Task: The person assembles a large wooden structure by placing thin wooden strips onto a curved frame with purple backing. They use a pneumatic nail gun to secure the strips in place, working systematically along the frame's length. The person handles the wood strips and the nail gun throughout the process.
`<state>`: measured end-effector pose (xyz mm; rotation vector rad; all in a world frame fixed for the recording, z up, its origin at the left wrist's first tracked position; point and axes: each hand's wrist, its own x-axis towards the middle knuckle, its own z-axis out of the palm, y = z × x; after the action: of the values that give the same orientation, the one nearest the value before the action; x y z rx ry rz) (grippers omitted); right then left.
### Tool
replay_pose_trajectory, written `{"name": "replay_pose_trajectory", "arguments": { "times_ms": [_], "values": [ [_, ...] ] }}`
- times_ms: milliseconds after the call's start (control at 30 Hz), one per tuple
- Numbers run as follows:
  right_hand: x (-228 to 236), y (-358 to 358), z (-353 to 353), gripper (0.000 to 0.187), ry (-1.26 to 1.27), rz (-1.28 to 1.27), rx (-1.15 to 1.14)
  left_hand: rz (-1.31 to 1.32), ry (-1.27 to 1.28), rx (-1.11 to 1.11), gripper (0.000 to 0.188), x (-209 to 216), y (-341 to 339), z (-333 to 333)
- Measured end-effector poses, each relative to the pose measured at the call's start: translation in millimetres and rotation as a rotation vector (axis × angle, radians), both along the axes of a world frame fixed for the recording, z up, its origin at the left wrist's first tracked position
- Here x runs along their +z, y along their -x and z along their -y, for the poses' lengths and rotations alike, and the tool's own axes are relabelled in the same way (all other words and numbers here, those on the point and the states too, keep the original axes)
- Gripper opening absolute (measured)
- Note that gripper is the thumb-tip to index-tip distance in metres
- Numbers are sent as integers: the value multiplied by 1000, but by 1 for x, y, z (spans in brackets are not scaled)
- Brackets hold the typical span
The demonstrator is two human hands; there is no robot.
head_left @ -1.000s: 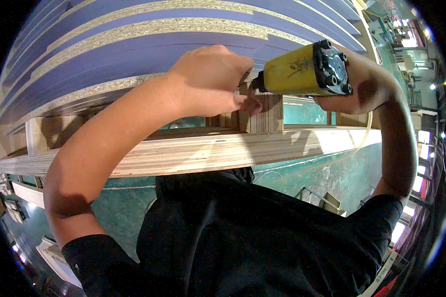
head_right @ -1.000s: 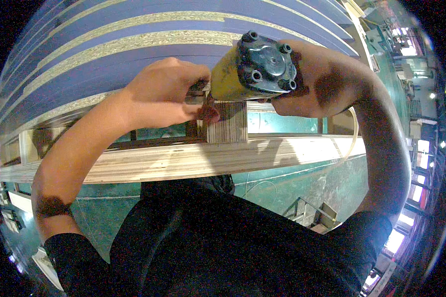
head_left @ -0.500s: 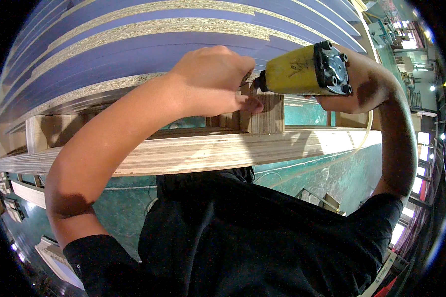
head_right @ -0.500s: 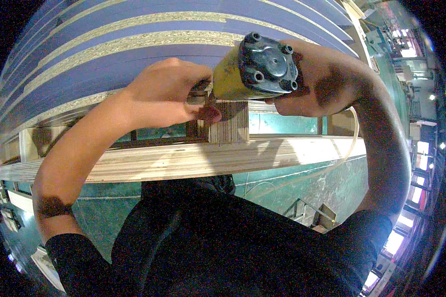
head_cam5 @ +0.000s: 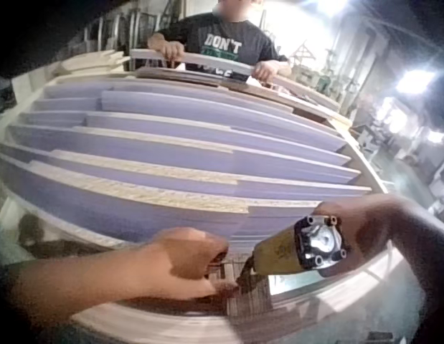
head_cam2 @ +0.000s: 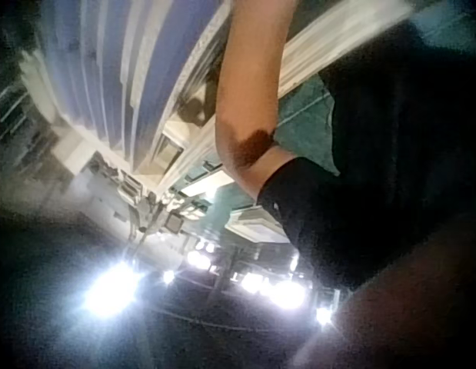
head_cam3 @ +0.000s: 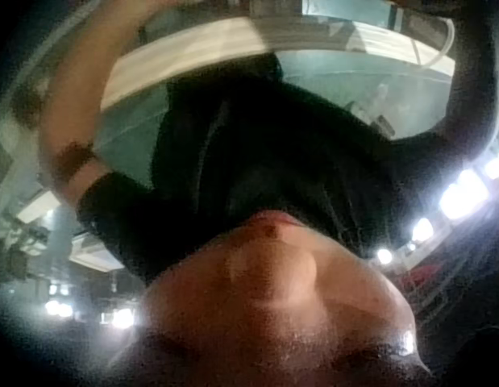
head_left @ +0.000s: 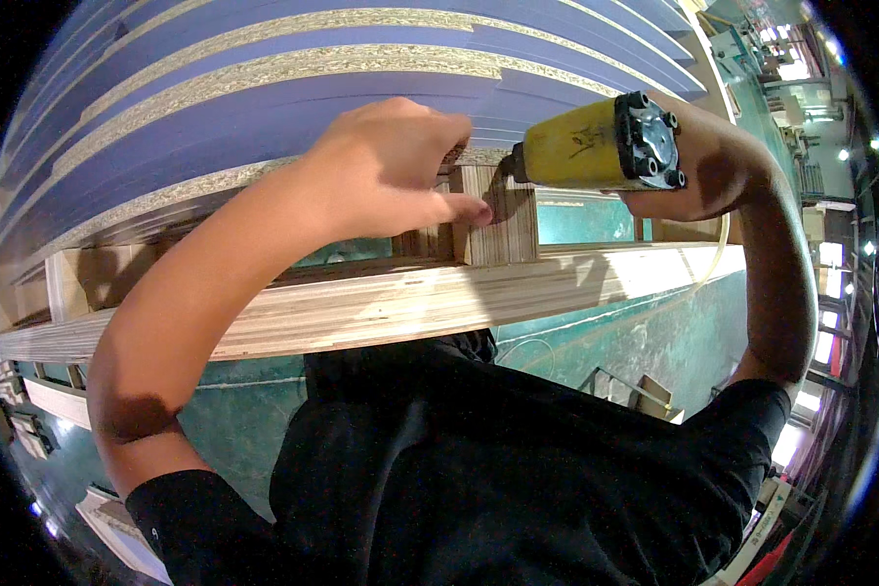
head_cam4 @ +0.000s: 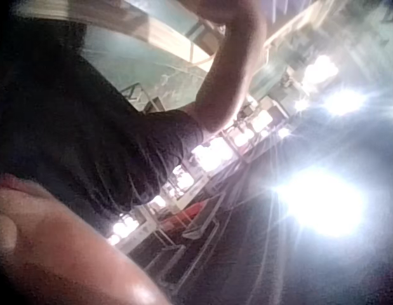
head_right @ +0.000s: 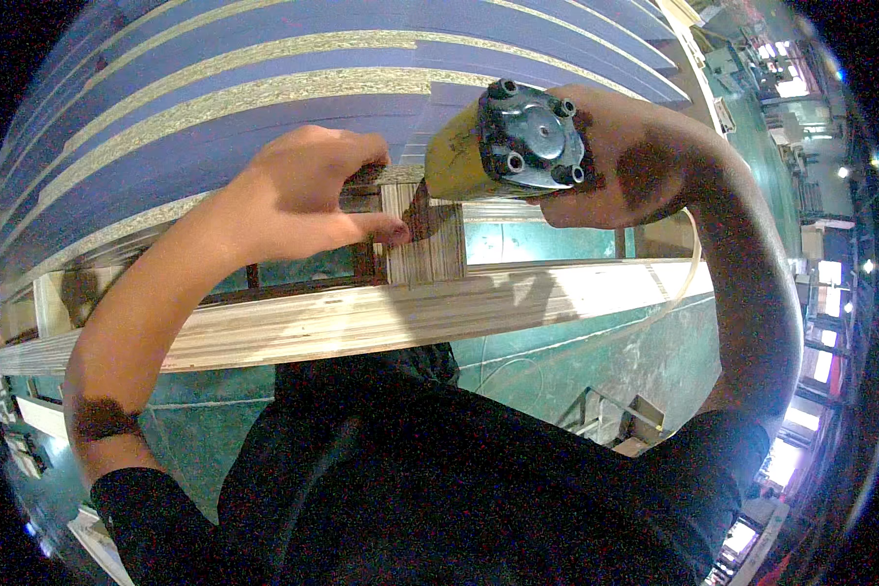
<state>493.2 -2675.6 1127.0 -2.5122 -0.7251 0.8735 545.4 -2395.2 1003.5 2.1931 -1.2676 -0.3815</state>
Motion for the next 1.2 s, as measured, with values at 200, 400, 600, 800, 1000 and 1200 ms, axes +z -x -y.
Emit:
{"name": "replay_pose_trajectory", "arguments": {
  "times_ms": [200, 400, 600, 800, 1000, 1200],
  "values": [
    [-1, 6, 0, 61, -48, 21, -27, -2, -5, -12, 55, 1, -1, -2],
    [3, 19, 12, 49, 4, 9, -164, 30, 7, -18, 55, 1, 0, -1],
    [-2, 16, 19, 55, -12, 37, -209, 1, 32, 9, 54, 1, 0, -3],
    [19, 58, 32, 55, 272, 252, -195, 94, 50, -67, 54, 2, 0, -2],
    [28, 168, 53, 53, -208, -64, -1017, 69, 7, -68, 46, 14, 10, -2],
    [-40, 304, 50, 57, -1019, -299, -958, 151, -74, -274, 46, 23, -3, 0]
  ]
}}
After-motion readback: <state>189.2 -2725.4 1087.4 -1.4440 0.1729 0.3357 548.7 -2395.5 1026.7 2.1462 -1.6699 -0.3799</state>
